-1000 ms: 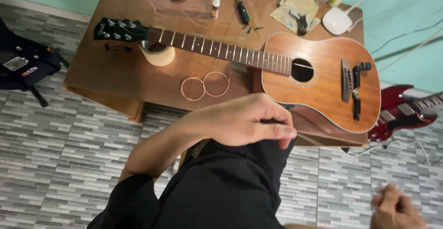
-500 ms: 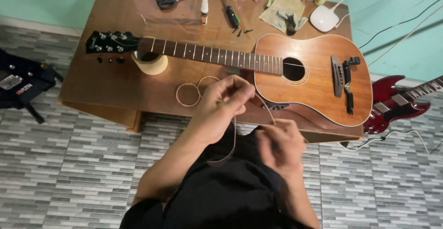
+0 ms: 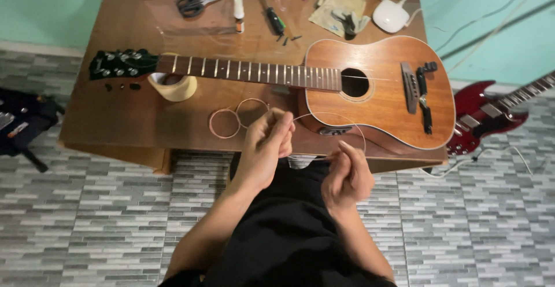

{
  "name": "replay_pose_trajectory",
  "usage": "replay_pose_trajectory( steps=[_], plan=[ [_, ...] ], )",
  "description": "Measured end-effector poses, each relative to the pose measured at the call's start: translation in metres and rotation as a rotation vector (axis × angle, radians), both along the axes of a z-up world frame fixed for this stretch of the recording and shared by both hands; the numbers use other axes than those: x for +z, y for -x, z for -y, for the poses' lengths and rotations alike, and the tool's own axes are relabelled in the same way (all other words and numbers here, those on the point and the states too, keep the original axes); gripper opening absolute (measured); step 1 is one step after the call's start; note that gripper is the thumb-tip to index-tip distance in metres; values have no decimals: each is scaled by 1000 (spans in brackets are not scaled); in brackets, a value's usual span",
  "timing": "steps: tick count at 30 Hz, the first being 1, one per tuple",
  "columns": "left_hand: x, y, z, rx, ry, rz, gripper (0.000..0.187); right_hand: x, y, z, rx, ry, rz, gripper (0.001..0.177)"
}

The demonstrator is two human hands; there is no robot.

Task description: The person handles a guitar string, forming a loop with their hands. They then insert the string into the headstock tuning peg and wind it around the post to secure it. The task involves manipulating the string and the guitar's tuning mechanism.

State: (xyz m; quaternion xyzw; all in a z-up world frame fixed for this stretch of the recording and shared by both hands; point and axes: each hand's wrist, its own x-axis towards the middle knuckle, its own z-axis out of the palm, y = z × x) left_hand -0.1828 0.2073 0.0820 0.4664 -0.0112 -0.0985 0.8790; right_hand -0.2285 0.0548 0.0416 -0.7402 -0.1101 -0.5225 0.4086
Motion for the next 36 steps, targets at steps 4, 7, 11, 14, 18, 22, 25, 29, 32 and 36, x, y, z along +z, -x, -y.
replay_pose_trajectory(
  steps=[4,7,11,14,18,22,25,29,32,36],
  plan=[
    [-9,8,7,48,-130,89,23,11,-12,-3,-185,173,102,25],
    [-8,9,7,-29,-132,122,28,4,-11,7,-202,84,17,26],
    [-5,-1,2,-74,-39,127,36,-8,-6,16,-166,217,-187,26],
    [-3,-9,-3,-86,-228,168,36,3,3,16,-377,432,-36,28],
    [15,0,-2,-276,-657,322,35,28,10,15,-287,651,57,27],
    [35,-6,-5,-484,-742,355,43,49,-4,14,-180,771,43,25],
    [29,-10,-14,-603,-628,303,61,38,-8,24,51,771,-88,17],
    [46,-11,-18,-608,-821,412,50,16,-4,34,59,888,-208,15],
    [42,-15,-21,-643,-843,465,34,19,3,34,47,901,-337,12],
    [28,-24,-26,-623,-760,472,38,27,7,32,204,470,-533,20]
  ],
)
